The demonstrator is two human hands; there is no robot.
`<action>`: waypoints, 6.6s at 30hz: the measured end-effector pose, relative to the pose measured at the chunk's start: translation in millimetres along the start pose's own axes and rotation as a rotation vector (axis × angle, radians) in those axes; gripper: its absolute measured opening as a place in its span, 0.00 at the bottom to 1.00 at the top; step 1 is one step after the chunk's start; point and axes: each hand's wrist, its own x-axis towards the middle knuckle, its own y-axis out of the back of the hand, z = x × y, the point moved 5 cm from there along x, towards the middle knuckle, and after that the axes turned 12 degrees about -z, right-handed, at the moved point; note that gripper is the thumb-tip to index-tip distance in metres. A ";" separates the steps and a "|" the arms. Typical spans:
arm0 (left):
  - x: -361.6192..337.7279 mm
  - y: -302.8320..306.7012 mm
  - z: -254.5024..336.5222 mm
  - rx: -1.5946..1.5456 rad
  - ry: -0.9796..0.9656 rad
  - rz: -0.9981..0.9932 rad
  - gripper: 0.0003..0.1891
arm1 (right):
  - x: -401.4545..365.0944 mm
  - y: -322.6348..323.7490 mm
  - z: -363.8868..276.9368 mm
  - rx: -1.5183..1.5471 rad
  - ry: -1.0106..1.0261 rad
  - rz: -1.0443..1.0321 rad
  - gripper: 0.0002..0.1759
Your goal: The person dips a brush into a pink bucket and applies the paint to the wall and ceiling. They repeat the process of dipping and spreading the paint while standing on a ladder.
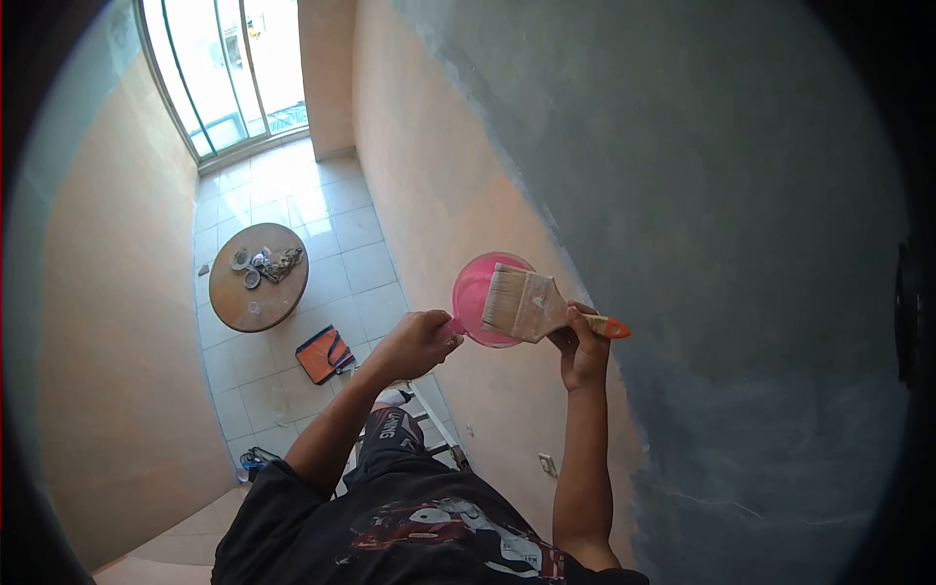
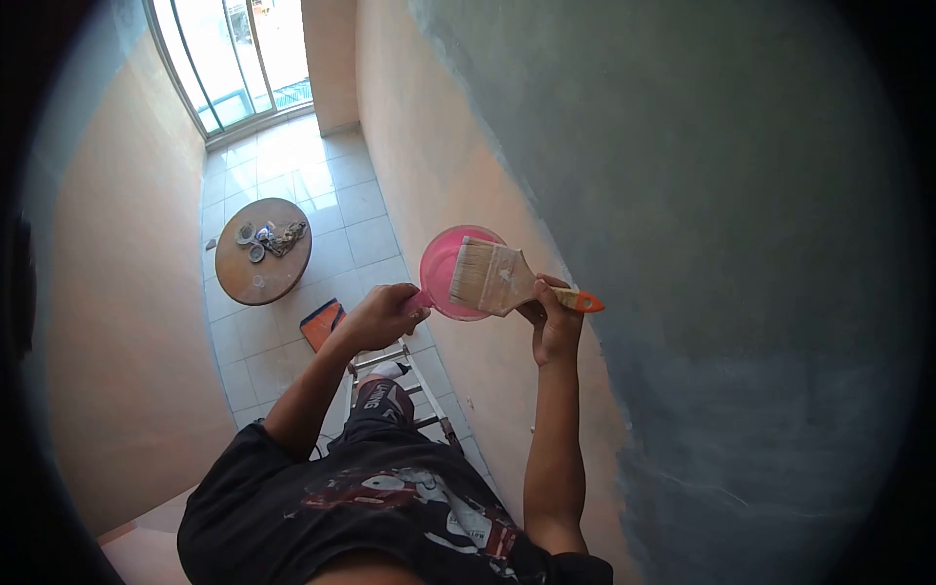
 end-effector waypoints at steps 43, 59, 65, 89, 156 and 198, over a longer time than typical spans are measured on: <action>48.8 -11.1 -46.3 -0.281 -0.061 -0.096 0.14 | 36.7 -264.2 -678.7 -0.925 1.467 0.679 0.32; 59.1 -20.9 -51.8 -0.242 -0.077 -0.103 0.14 | 21.5 -279.3 -696.4 -1.401 1.390 1.164 0.30; 61.6 -21.6 -59.8 -0.246 -0.043 -0.122 0.14 | 10.3 -279.9 -716.5 -1.355 1.445 0.958 0.30; 72.3 -31.6 -49.6 -0.234 -0.023 -0.163 0.14 | 33.6 -273.2 -717.9 -1.325 1.309 1.081 0.34; 60.6 -43.3 -34.5 -0.160 -0.017 -0.182 0.15 | -114.8 -241.8 -681.0 -1.522 1.519 1.144 0.21; 17.7 -126.7 -8.6 0.049 -0.121 -0.339 0.15 | -199.1 -122.1 -518.9 -2.910 1.160 0.446 0.05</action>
